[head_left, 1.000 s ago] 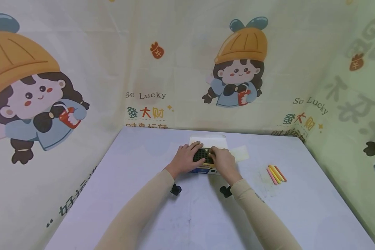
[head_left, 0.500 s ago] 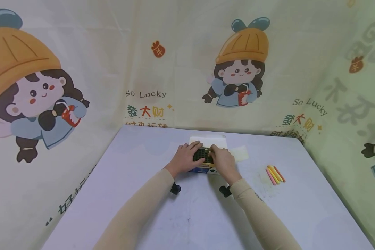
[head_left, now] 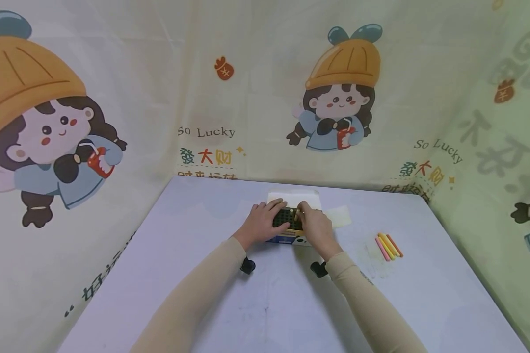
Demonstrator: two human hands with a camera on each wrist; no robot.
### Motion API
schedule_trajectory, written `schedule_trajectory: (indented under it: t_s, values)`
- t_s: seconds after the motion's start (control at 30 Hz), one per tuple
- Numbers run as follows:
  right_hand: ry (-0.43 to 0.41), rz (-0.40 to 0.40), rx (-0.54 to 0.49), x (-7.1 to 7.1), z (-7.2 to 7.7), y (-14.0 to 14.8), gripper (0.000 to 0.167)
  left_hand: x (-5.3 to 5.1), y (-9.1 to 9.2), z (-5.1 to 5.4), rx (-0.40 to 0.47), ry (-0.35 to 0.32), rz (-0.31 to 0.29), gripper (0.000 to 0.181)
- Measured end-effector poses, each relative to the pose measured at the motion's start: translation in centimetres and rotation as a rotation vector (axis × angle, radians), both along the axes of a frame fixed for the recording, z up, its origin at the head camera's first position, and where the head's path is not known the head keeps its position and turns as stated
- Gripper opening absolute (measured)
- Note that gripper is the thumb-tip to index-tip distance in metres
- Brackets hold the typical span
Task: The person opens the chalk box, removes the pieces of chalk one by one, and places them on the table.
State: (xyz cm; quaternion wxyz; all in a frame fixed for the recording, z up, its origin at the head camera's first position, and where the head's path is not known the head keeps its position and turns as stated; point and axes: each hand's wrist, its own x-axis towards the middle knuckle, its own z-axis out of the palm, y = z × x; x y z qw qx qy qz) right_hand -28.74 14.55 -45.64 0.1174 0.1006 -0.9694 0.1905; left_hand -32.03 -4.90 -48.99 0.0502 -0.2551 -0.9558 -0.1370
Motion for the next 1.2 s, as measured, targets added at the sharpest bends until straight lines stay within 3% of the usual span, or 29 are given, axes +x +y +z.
schedule_trajectory:
  t_s: [1.2]
  values:
    - [-0.059, -0.029, -0.154, -0.08, 0.64, 0.69, 0.029, 0.06, 0.10, 0.11, -0.019, 0.018, 0.005, 0.076]
